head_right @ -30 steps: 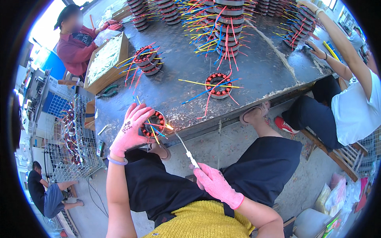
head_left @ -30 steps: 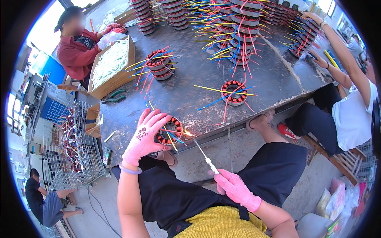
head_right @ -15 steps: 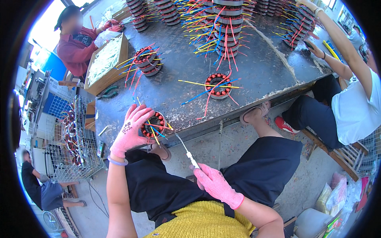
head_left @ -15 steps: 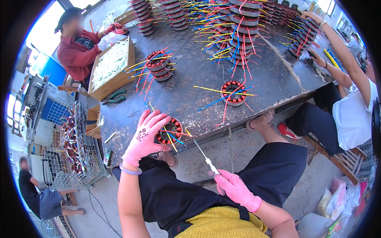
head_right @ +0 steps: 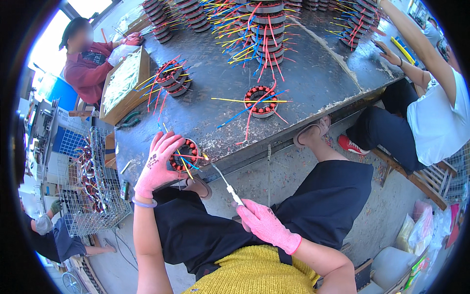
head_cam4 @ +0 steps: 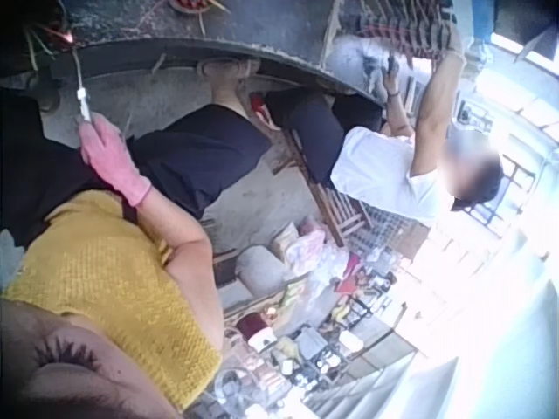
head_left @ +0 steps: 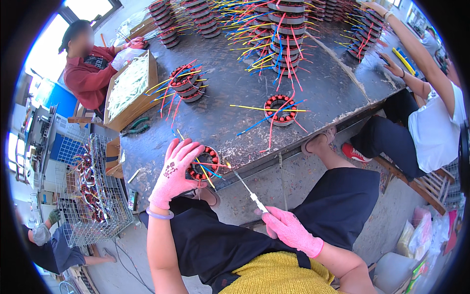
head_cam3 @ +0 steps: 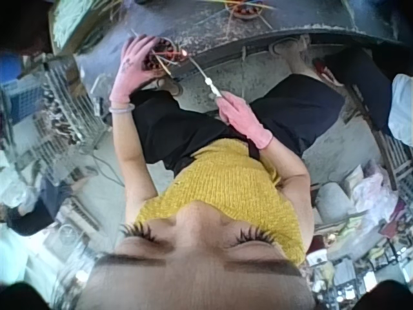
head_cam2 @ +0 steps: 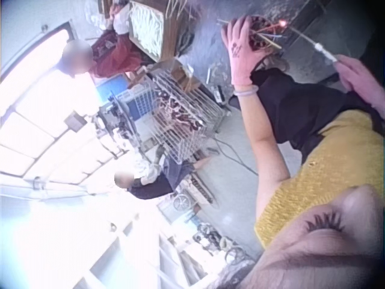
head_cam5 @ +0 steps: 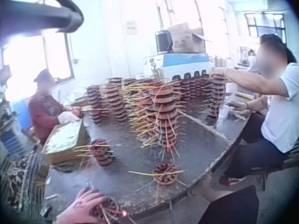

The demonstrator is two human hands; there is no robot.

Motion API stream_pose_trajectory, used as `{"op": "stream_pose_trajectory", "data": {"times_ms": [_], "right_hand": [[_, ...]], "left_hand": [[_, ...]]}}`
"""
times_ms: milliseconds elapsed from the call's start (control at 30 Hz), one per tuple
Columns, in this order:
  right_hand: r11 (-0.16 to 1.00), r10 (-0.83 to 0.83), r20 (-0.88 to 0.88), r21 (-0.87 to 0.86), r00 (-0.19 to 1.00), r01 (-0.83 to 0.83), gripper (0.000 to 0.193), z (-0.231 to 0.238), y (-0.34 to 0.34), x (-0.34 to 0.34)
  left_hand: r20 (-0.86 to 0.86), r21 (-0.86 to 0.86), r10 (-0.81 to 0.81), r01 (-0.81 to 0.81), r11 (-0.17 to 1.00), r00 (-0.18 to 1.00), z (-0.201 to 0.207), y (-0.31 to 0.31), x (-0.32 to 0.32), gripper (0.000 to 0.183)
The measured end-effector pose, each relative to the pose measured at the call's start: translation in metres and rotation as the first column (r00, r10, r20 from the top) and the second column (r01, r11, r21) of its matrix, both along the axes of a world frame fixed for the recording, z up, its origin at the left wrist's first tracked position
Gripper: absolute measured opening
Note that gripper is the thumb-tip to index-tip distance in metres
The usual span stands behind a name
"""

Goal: The person uses a small lighter to heat wire ends on circular motor components, then trims the excess wire with cutters, handling several units individually.

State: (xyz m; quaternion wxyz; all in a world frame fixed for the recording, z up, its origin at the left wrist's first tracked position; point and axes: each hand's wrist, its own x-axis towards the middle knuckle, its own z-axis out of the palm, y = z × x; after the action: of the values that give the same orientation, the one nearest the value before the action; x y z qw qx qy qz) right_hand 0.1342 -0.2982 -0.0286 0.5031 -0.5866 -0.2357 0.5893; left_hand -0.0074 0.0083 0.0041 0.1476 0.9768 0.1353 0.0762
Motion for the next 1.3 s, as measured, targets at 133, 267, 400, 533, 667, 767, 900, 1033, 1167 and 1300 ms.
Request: {"op": "stream_pose_trajectory", "data": {"times_ms": [133,267,400,533,667,767,900,1033,1167,1300], "right_hand": [[0.999,0.026,0.019,-0.041,0.999,-0.026,0.035,0.0039,0.0,0.0018],[1.0,0.007,0.009,-0.026,1.0,-0.007,0.035,0.0025,0.0,0.0005],[1.0,0.012,0.001,-0.026,1.0,-0.012,0.035,0.0021,0.0004,0.0006],[0.999,0.022,0.002,-0.034,1.0,-0.022,0.035,0.0021,0.0009,0.0012],[1.0,-0.023,-0.031,-0.02,0.999,0.022,0.034,0.0009,0.0003,-0.0012],[1.0,-0.013,-0.028,-0.021,1.0,0.013,0.034,-0.0004,-0.0002,-0.0009],[1.0,0.01,-0.003,-0.021,1.0,-0.01,0.034,0.0021,0.0005,0.0003],[1.0,-0.028,-0.033,0.005,0.999,0.028,0.034,-0.0035,-0.0008,-0.0023],[1.0,-0.009,-0.025,-0.013,1.0,0.008,0.034,-0.004,-0.0011,-0.0014],[1.0,-0.009,-0.014,-0.011,1.0,0.008,0.034,-0.0047,-0.0011,-0.0014]], "left_hand": [[-0.01,0.01,0.019,-0.019,1.0,1.0,0.0002,-0.0015,0.0007,0.092],[-0.008,0.025,0.023,-0.023,0.999,1.0,-0.001,-0.0013,0.0014,0.092],[-0.006,0.034,0.021,-0.021,0.999,1.0,-0.0009,-0.0013,0.0011,0.091],[-0.004,0.031,0.014,-0.014,0.999,1.0,-0.0009,-0.0013,0.0006,0.091],[-0.011,0.027,0.018,-0.018,0.999,1.0,-0.0011,-0.0008,0.0006,0.094],[-0.013,0.02,0.013,-0.013,1.0,1.0,-0.0012,0.0003,0.0011,0.092],[-0.018,0.015,0.015,-0.015,1.0,1.0,0.0018,-0.0011,0.0013,0.091],[-0.013,0.019,0.007,-0.006,1.0,1.0,0.0005,0.0,0.0016,0.091],[-0.019,0.029,0.01,-0.01,1.0,1.0,-0.0014,0.0011,0.0008,0.092],[-0.016,0.03,0.011,-0.011,0.999,1.0,-0.0016,0.001,0.001,0.092]]}}
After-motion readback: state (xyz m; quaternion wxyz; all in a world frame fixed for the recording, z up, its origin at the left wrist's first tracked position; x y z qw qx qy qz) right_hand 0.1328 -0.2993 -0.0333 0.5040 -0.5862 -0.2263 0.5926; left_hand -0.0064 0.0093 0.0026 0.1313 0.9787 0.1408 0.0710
